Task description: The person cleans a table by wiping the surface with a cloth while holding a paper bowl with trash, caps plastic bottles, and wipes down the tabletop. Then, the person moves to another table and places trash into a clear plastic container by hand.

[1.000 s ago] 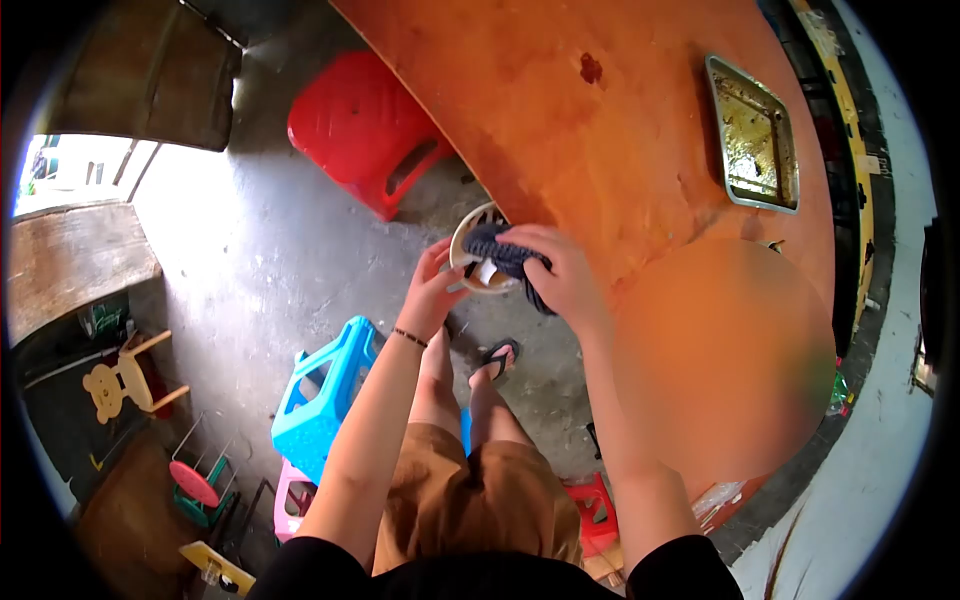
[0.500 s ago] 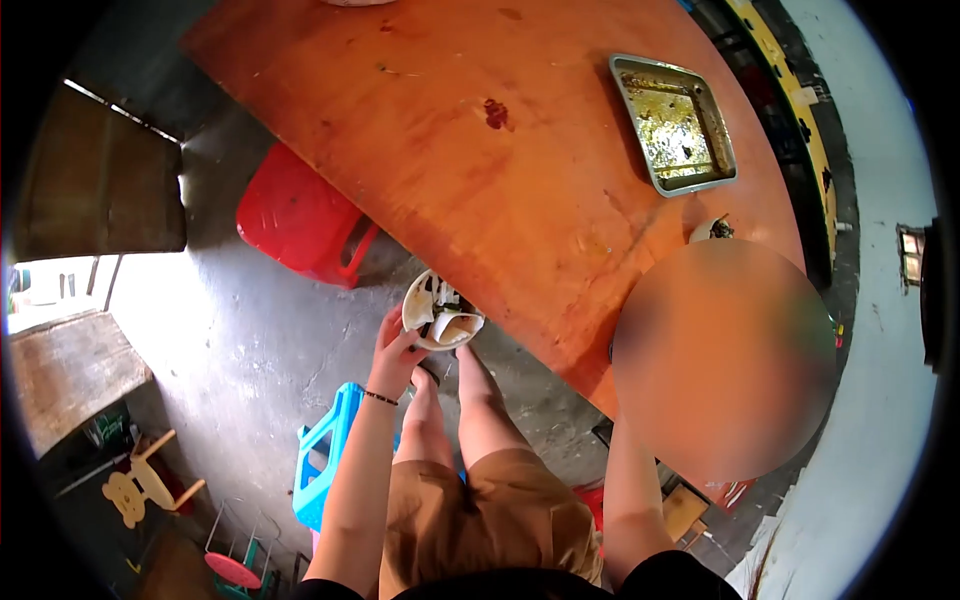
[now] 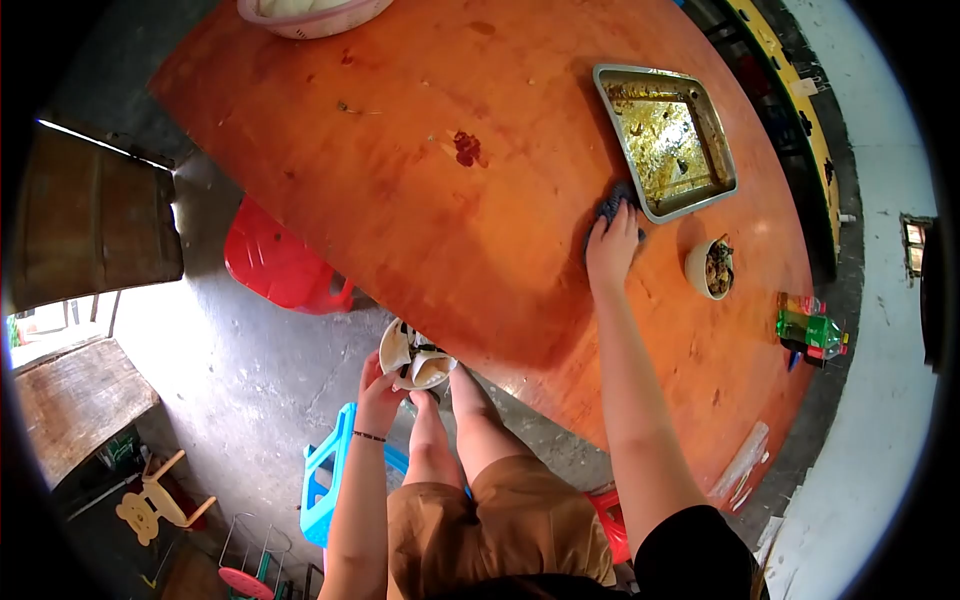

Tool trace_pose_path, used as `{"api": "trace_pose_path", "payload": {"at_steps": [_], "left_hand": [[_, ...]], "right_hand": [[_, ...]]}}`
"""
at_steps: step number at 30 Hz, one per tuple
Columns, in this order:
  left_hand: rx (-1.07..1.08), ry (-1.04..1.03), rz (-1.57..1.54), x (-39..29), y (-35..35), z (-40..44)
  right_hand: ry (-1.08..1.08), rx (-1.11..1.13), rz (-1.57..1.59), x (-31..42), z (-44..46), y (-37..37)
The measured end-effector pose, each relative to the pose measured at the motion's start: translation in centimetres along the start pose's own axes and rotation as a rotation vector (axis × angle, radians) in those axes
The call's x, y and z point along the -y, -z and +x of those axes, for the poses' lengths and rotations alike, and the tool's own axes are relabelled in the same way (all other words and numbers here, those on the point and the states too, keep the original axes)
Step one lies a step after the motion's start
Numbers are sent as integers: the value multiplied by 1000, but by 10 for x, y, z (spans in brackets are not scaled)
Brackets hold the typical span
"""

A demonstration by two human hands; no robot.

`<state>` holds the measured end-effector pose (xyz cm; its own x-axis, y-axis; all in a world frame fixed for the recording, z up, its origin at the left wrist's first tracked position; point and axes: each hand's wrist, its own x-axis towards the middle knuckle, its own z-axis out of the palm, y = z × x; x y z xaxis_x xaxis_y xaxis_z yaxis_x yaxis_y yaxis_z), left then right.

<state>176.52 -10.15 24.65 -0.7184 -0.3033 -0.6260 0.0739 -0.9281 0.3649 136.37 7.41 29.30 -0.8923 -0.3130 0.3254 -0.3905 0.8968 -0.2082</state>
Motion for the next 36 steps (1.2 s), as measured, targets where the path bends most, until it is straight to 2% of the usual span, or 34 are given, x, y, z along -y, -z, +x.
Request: {"api": "trace_pose_path", "payload": {"at_steps": [4, 10, 18, 20, 25, 31, 32, 36], "left_hand": [[-31, 1, -18, -4, -6, 2], [-31, -55, -31, -15, -13, 3], [-115, -82, -27, -21, 1, 6], [-103, -84, -44, -19, 8, 6], [-106, -72, -59, -15, 10, 16], [-89, -95, -102, -18, 10, 23], [-18, -114, -90, -14, 21, 28], [-62, -149, -94, -19, 7, 26]], "right_hand": [[29, -28, 8, 25, 28, -21], [-40, -15, 83, 57, 89, -48], [154, 10, 331, 96, 169, -81], [169, 101, 436, 105, 176, -79], [290, 244, 678, 122, 163, -68], [402, 372, 718, 156, 109, -41], [430, 383, 718, 161, 99, -38], [504, 432, 722, 182, 54, -23]]}}
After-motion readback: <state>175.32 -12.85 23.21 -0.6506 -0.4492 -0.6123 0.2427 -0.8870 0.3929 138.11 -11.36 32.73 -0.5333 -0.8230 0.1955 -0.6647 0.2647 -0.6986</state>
